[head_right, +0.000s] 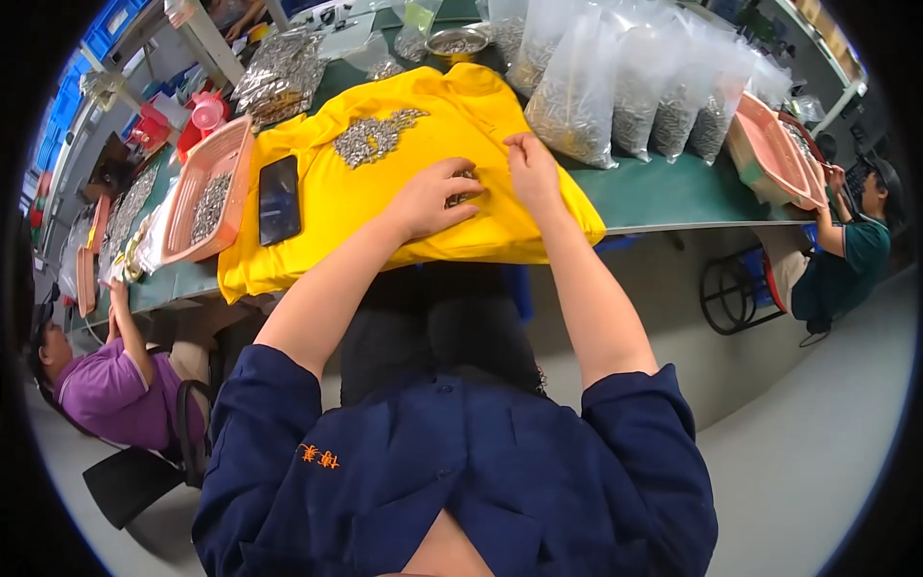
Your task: Manually assembling small silver metal hardware components on a workbench.
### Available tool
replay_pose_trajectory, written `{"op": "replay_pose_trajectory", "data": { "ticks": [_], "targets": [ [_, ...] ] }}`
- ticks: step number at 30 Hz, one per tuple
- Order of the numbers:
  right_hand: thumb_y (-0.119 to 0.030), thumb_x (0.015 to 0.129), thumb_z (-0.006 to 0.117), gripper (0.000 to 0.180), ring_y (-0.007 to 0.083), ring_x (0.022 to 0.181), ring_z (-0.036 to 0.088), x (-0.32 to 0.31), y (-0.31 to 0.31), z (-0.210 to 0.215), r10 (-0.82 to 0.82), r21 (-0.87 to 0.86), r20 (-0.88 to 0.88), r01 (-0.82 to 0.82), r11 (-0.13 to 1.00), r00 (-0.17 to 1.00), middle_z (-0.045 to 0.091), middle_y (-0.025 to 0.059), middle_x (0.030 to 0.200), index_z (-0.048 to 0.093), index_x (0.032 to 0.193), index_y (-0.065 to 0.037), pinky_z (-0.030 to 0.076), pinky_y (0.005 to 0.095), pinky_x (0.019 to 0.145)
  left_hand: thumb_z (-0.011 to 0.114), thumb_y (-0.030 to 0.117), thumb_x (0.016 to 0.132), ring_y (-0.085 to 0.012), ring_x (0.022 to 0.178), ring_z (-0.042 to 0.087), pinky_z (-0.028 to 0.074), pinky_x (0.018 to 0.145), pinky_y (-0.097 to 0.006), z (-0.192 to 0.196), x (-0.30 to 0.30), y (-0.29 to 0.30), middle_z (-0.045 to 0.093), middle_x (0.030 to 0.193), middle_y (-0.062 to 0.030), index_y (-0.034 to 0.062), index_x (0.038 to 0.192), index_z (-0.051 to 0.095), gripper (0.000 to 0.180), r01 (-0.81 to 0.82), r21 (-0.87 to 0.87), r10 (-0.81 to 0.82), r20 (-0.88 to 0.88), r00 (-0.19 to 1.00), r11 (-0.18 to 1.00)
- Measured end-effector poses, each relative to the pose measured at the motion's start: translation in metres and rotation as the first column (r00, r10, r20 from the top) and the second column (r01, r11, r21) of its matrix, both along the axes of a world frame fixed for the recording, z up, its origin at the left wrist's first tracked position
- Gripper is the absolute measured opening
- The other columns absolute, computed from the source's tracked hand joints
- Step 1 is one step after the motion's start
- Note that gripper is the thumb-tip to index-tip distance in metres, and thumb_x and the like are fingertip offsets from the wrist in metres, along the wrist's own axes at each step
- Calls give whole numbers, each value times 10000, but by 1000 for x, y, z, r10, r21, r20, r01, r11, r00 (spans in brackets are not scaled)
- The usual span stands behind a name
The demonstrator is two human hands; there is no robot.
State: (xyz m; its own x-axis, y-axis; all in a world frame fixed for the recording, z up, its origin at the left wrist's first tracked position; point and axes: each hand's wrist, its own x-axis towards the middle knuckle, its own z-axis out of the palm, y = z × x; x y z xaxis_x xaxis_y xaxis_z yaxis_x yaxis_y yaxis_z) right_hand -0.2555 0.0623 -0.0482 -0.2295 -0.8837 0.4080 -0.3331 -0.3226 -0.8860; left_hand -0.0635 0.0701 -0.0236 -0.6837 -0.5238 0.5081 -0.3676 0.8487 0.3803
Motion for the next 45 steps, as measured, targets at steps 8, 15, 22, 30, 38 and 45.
{"op": "replay_pose_trajectory", "data": {
  "ticks": [8,15,22,30,38,45],
  "targets": [
    [-69,801,462,119,122,582,482,1,8,0,11,17,22,-12,1000,1000,525,62,656,537,871,-9,404,251,553,637,242,687,-298,941,506,413,821,-351,1,1,11,533,1010,-139,93,885,611,249,-126,61,128,-39,991,990],
    [-68,802,463,117,124,597,489,-2,13,5,35,49,32,-36,998,999,531,69,669,536,867,-4,404,252,561,643,243,687,-297,940,507,416,816,-354,0,-7,6,534,1007,-136,96,884,603,248,-49,-47,50,20,999,998],
    [-93,803,461,137,169,603,506,1,16,11,-9,62,-22,10,998,1000,543,105,687,540,874,-7,411,271,580,626,167,697,-293,901,507,418,779,-349,4,-4,0,535,956,-115,71,809,582,155,-2,-32,3,58,998,999],
    [-74,819,453,126,65,591,446,-4,11,6,8,80,-34,-6,997,999,483,2,654,527,898,-9,375,197,542,629,114,703,-250,851,538,435,743,-289,5,10,-11,536,936,-108,34,763,576,113,-28,207,46,-79,996,978],
    [-99,805,462,138,118,592,481,-1,15,7,0,77,-40,3,997,999,519,53,663,543,882,-19,395,241,556,596,236,735,-291,913,528,421,798,-342,7,1,-14,550,986,-139,45,874,603,237,-164,171,170,-21,985,971],
    [-64,814,465,128,60,598,445,4,17,10,7,31,-70,-4,1000,998,495,7,675,529,911,-10,383,199,547,626,238,700,-283,912,531,427,800,-347,6,-2,-6,553,985,-132,82,848,613,216,-43,-37,46,78,996,998]
  ]
}}
